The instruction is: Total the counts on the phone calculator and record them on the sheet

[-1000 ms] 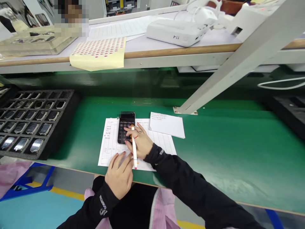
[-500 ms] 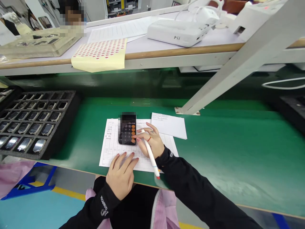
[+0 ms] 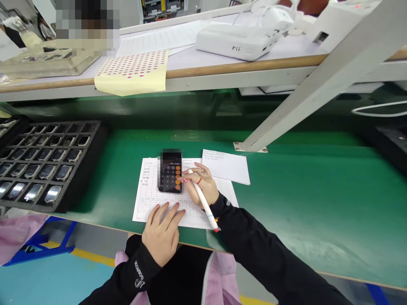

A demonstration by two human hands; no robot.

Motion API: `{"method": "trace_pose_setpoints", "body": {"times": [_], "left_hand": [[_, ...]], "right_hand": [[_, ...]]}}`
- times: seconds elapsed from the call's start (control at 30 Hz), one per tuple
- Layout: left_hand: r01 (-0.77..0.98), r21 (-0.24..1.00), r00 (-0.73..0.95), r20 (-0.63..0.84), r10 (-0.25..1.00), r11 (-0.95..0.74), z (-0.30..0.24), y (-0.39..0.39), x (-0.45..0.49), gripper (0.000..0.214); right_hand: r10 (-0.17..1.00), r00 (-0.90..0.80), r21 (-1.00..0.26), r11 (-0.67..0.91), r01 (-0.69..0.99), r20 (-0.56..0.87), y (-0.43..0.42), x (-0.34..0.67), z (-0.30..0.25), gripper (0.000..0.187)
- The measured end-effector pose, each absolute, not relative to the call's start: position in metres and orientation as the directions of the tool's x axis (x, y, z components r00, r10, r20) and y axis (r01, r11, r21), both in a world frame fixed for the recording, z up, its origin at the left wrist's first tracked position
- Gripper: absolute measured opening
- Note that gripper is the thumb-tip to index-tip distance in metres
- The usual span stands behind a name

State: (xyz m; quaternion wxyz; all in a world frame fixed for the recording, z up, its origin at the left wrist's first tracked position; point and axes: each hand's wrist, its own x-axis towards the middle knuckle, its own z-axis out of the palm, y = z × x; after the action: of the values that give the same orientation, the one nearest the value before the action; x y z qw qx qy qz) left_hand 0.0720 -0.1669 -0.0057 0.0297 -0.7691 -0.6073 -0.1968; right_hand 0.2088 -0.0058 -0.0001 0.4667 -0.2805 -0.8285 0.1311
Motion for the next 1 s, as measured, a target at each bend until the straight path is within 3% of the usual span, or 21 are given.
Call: {"method": "trace_pose_setpoints", "body": {"times": [0.33, 0.6, 0.87, 1.0], "left_hand": [[0.936, 0.190, 0.217, 0.357, 0.909, -0.298, -0.005, -0.162, 0.088, 0.042], [0.935, 0.192, 0.200, 0.408, 0.891, -0.298, -0.010, -0.162, 0.088, 0.034], [0.930, 0.200, 0.215, 0.385, 0.898, -0.308, -0.007, -0.162, 0.087, 0.041], [0.931, 0.197, 0.213, 0.387, 0.897, -0.306, -0.009, -0.162, 0.087, 0.040]], "right_hand": [[0.602, -0.457, -0.534, 0.796, 0.285, 0.654, -0.012, 0.193, 0.001, 0.012], [0.450, -0.710, -0.453, 0.868, 0.205, 0.541, -0.018, 0.187, 0.000, 0.022], [0.581, -0.539, -0.434, 0.814, 0.386, 0.610, -0.016, 0.192, 0.001, 0.015], [0.569, -0.525, -0.450, 0.822, 0.348, 0.633, -0.015, 0.190, 0.000, 0.018]]}}
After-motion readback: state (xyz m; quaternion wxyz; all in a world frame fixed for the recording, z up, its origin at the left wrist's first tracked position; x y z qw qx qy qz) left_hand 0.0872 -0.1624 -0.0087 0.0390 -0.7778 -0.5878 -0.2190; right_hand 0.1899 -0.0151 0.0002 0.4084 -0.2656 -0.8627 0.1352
